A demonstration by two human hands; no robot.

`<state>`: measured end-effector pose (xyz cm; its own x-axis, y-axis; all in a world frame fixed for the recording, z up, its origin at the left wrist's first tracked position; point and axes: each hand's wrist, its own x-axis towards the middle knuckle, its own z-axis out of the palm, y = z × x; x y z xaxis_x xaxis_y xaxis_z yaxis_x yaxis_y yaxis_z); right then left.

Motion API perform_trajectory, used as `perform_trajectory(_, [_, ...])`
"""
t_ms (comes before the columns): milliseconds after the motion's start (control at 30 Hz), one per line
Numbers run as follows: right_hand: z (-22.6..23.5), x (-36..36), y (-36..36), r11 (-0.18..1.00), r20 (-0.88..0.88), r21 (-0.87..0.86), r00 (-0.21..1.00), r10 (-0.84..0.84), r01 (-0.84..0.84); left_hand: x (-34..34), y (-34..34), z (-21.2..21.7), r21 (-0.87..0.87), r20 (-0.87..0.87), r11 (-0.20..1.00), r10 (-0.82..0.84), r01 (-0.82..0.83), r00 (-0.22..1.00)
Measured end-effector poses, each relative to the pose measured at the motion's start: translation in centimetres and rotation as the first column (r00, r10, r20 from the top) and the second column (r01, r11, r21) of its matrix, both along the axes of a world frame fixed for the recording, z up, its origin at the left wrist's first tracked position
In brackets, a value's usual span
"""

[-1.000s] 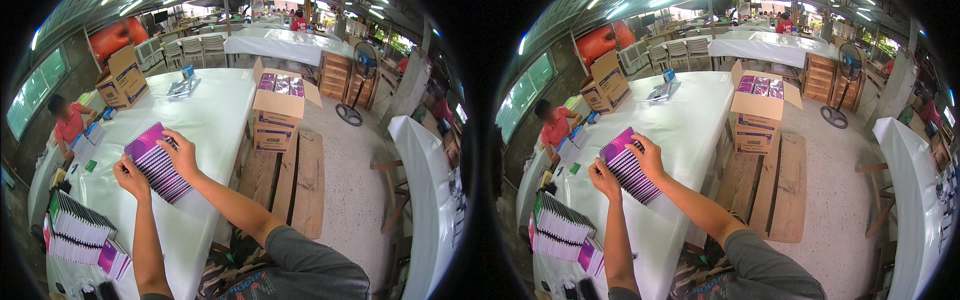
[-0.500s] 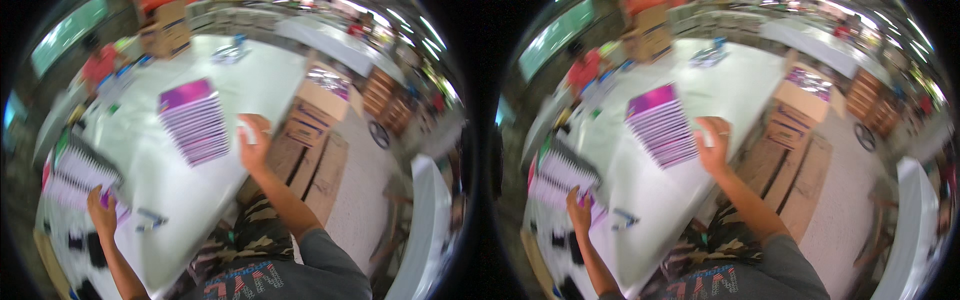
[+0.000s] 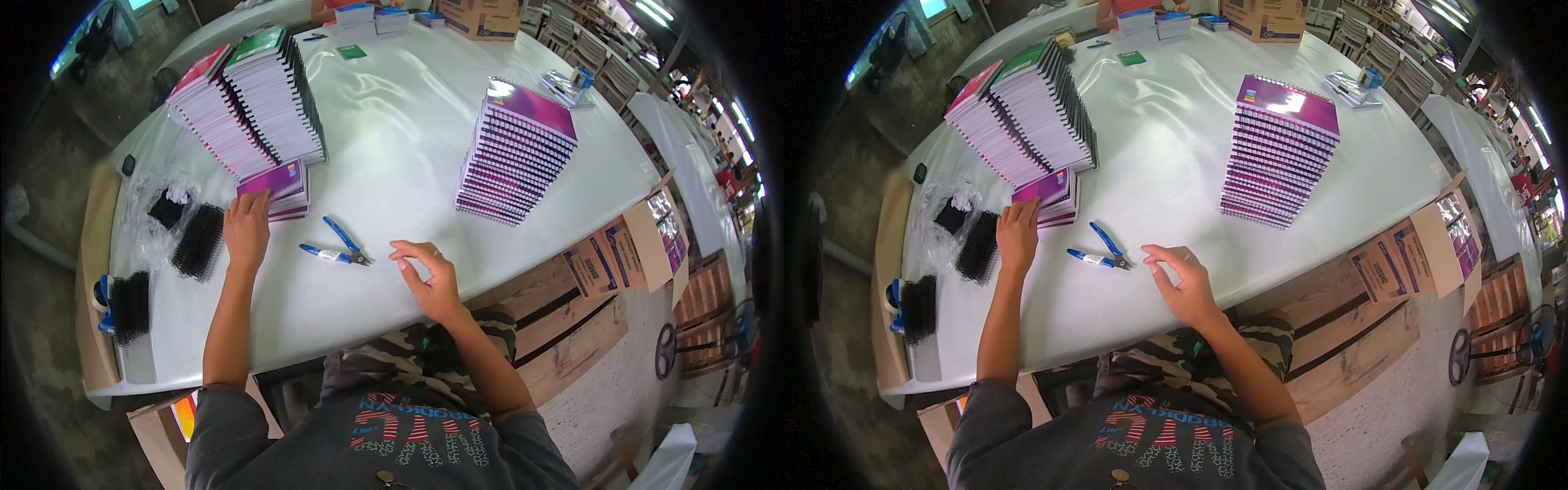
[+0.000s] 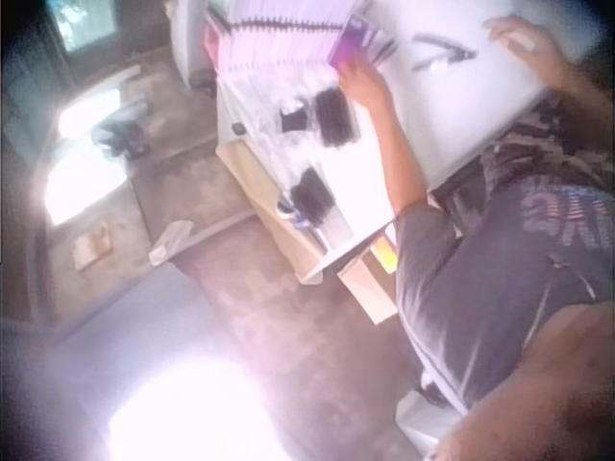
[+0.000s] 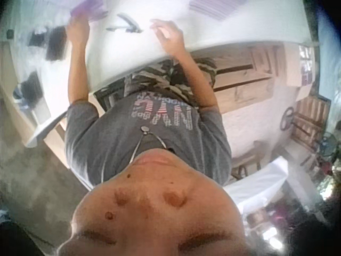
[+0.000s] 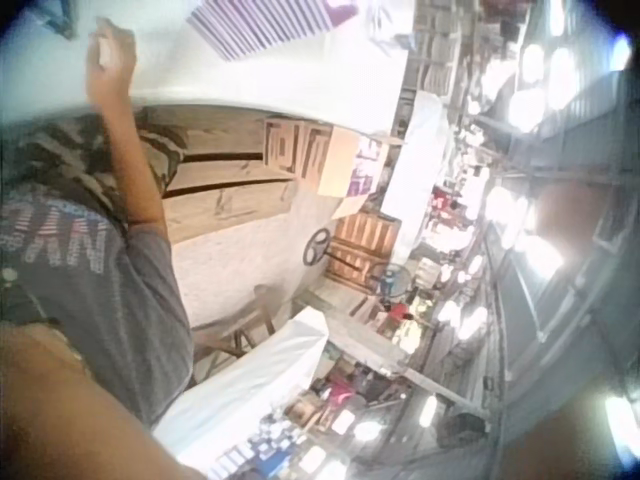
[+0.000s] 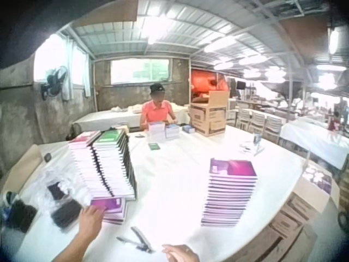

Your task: The person trims the excess spiral coil from notebooks using shears and then places each completed notebook onto a stack.

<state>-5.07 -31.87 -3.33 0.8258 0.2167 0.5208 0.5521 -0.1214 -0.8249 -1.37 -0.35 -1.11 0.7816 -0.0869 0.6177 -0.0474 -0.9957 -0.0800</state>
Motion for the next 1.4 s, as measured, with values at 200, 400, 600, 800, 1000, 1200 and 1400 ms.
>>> perform_trajectory(200, [-0.7, -1.8, 1.9, 0.871, 0.14, -0.461, 0.955, 0.261, -0.17, -1.7, -7.9, 3.3, -0.856, 0.032, 0.496, -0.233, 0.147, 0.972])
perform_trajectory(400, [-1.3, 2.2, 1.3, 0.68, 0.003, -0.733, 1.0, -0.027, 0.021, -4.1, -11.4, 3.9, -0.988, 0.082, -0.149, -0.311, 0.036, 0.947])
perform_trajectory(600, [1.7, -0.6, 0.6, 0.823, 0.36, -0.545, 0.931, 0.059, 0.159, -7.5, -14.3, 2.4, -0.979, -0.065, -0.139, -0.463, -0.145, 0.884])
perform_trajectory(800, [-0.3, -0.8, -1.5, 0.948, -0.415, 0.302, 0.881, 0.227, -0.102, -6.1, -15.1, 0.9, -0.992, 0.106, 0.016, -0.395, 0.122, 0.913])
perform_trajectory(1000, [-1.2, 1.1, -3.6, 0.973, -0.464, 0.095, 0.856, 0.228, -0.208, -5.5, -14.7, -2.4, -0.98, -0.043, -0.127, -0.608, -0.151, 0.793])
perform_trajectory(1200, [-0.6, 0.7, -2.4, 0.941, -0.467, 0.192, 0.817, 0.339, -0.28, -6.2, -15.2, -3.8, -0.999, -0.018, -0.02, -0.589, -0.037, 0.808])
perform_trajectory(1400, [-0.9, 0.9, -2.2, 0.92, -0.438, 0.173, 0.809, 0.392, -0.353, -7.5, -14.2, -3.9, -0.989, -0.05, 0.142, -0.558, 0.036, 0.828])
